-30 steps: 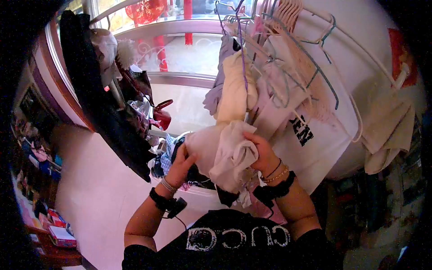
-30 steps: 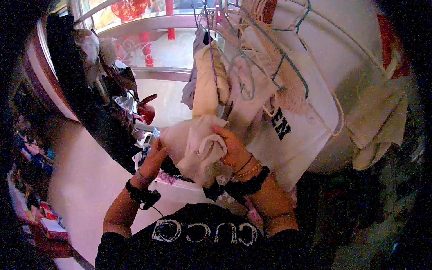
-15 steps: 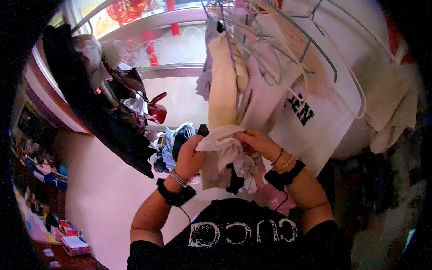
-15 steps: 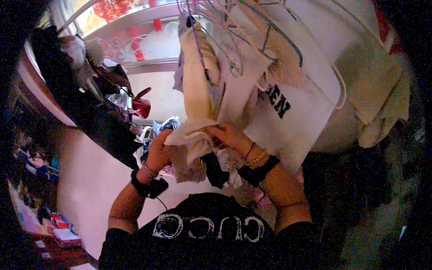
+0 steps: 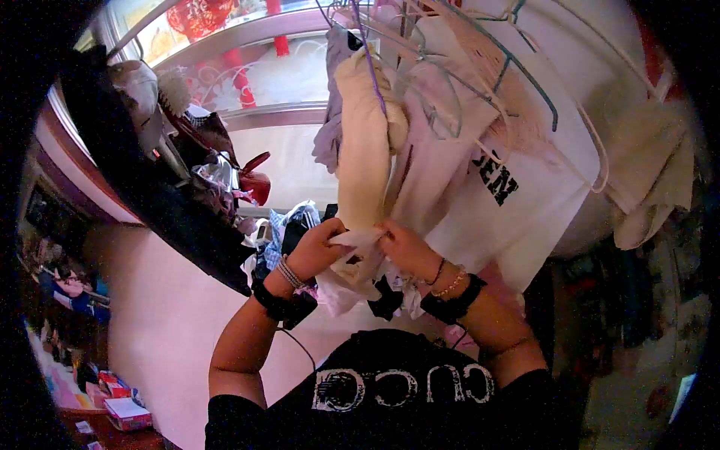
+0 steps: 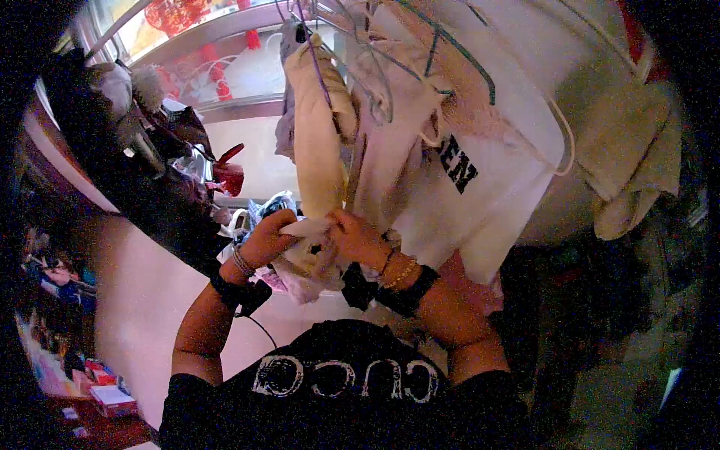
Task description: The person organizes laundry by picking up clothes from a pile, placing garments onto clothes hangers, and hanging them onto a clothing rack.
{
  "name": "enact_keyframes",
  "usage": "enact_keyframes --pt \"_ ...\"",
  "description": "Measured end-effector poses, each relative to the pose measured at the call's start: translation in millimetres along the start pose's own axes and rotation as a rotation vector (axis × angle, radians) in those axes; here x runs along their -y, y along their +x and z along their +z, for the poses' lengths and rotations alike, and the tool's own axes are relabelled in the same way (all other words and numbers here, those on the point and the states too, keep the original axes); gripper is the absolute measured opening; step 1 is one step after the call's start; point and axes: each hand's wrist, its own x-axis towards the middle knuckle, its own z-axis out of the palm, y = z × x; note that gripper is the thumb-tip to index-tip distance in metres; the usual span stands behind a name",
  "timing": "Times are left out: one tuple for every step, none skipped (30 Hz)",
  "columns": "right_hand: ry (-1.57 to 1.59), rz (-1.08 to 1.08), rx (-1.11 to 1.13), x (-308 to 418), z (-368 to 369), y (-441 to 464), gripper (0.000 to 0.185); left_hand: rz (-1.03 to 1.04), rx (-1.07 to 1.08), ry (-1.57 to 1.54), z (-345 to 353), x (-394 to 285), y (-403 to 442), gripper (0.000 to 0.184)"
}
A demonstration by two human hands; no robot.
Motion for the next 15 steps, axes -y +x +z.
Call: enact_keyframes --pt "0.063 0.135 -0.071 10 -6 -3 0.028 -0.005 -0.006 0.002 -3 -3 -4 0.017" --pt "0.063 0.131 -0.065 7 -10 1 0.028 -0.074 -0.019 0.203 -5 -7 -8 0.018" --pt "0.077 0.013 -0.135 -1 -15 6 0.027 -0.142 -0.033 0.403 -6 -8 -12 0.019" --pt "0.091 -0.105 -0.204 -1 -21 9 0.027 -0.107 -0.158 0.479 -1 15 -18 0.018" --pt "0.089 -0.108 -0.199 0 -27 8 0.027 -0.109 -0.163 0.478 2 41 -22 0.018" --pt "0.078 -0.268 -0.278 11 -35 3 0.027 -0.151 -0.218 0.521 4 69 -26 0.018" --pt "0.073 -0.348 -0.316 13 -42 2 0.028 -0.193 -0.272 0.562 5 93 -32 0.017" --pt "0.066 -0.429 -0.354 16 -49 2 0.028 -0.194 -0.274 0.562 7 109 -39 0.017" --pt "0.218 -0.352 -0.317 15 -58 4 0.026 -0.298 -0.277 0.566 8 123 -47 0.018" --pt "0.367 -0.273 -0.283 14 -64 4 0.025 -0.400 -0.278 0.568 9 143 -53 0.019" --pt "0.364 -0.270 -0.289 16 -68 2 0.025 -0.395 -0.274 0.566 10 188 -59 0.019" --pt "0.134 -0.272 -0.316 19 -71 -1 0.024 -0.475 -0.352 0.235 10 247 -64 0.020" --pt "-0.097 -0.269 -0.339 20 -75 -4 0.023 -0.548 -0.420 -0.100 6 236 -60 0.021" --pt "-0.098 -0.263 -0.345 13 -82 -4 0.023 -0.623 -0.405 -0.468 -5 226 -60 0.022" --pt "-0.437 -0.180 -0.349 0 -92 -2 0.020 -0.490 -0.360 -0.471 -16 223 -58 0.020"
